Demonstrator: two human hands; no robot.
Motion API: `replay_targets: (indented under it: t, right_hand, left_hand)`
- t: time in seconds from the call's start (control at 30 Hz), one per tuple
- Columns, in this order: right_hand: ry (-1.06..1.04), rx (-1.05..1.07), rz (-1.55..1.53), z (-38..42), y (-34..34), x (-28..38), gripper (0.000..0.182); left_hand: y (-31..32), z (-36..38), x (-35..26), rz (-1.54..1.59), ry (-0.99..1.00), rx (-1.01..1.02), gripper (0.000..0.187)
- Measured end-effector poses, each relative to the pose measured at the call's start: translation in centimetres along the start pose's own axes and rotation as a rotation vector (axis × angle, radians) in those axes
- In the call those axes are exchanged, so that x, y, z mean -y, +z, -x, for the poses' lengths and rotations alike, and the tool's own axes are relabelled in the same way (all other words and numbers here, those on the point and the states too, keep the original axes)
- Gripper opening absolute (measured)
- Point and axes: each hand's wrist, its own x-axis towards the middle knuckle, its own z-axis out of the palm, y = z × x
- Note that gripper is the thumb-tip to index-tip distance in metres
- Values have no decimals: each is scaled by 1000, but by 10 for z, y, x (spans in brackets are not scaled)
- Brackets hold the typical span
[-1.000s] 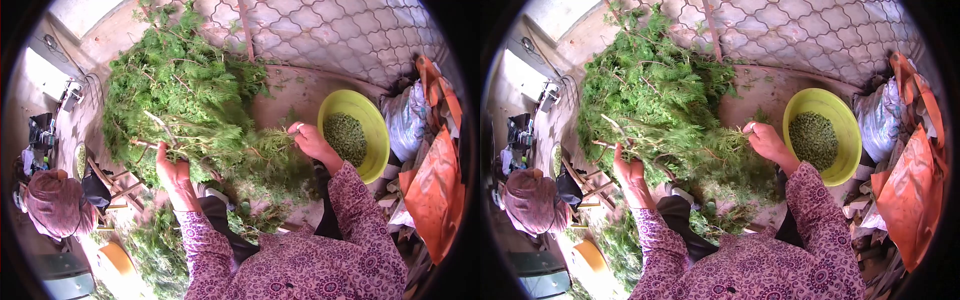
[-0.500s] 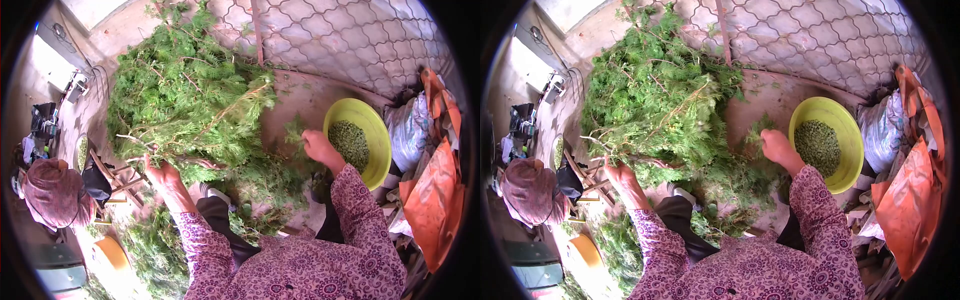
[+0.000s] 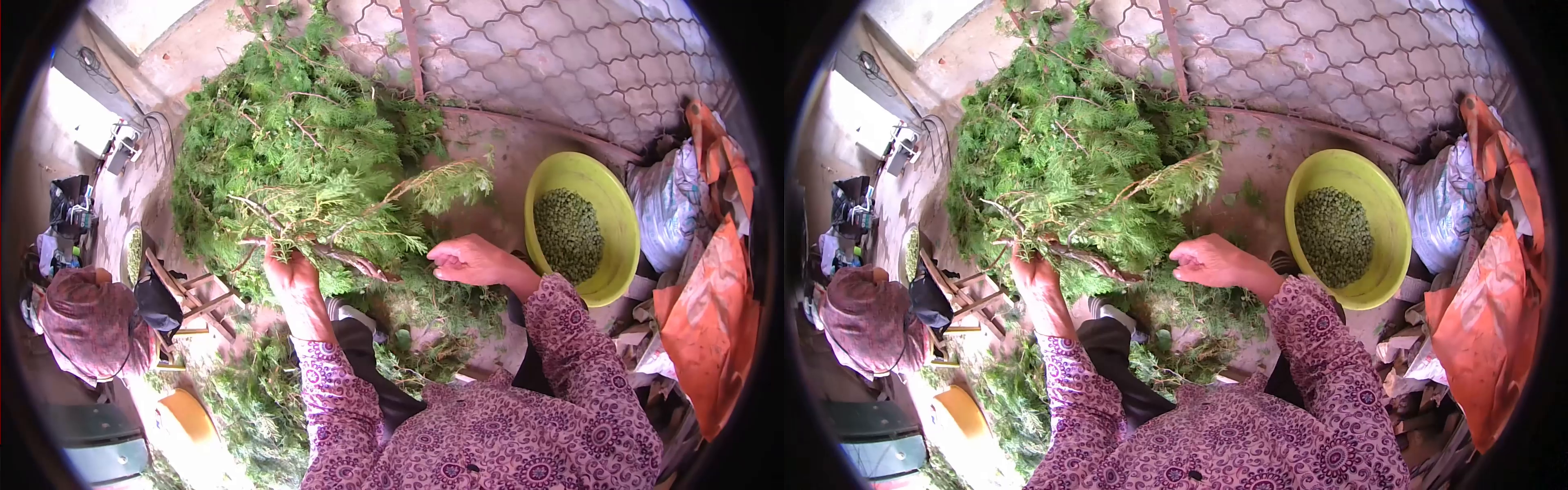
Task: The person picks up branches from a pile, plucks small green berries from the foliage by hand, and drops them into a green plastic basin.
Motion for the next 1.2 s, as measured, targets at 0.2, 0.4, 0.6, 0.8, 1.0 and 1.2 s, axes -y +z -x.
replay_targets:
  t: [0.2, 0.4, 0.6, 0.8, 1.0, 1.2]
  right_hand:
    - [-118, -207, -154, -13, 8, -16, 24]
    - [42, -38, -424, -9, 0, -24, 38]
    - [372, -60, 820, 25, -53, -53, 42]
    - [87, -271, -256, 21, -51, -12, 47]
    - [-244, -44, -178, -3, -10, 9, 64]
    - [-110, -10, -321, 9, -29, 4, 23]
  left_hand:
    - [9, 12, 24, -213, 20, 43, 29]
    - [4, 11, 21, -166, 46, 42, 28]
    - [15, 26, 8, -151, -165, 435, 17]
    - [26, 41, 32, -365, -244, 297, 19]
    - [37, 61, 60, -596, -304, 335, 12]
    - [29, 51, 64, -730, -202, 207, 14]
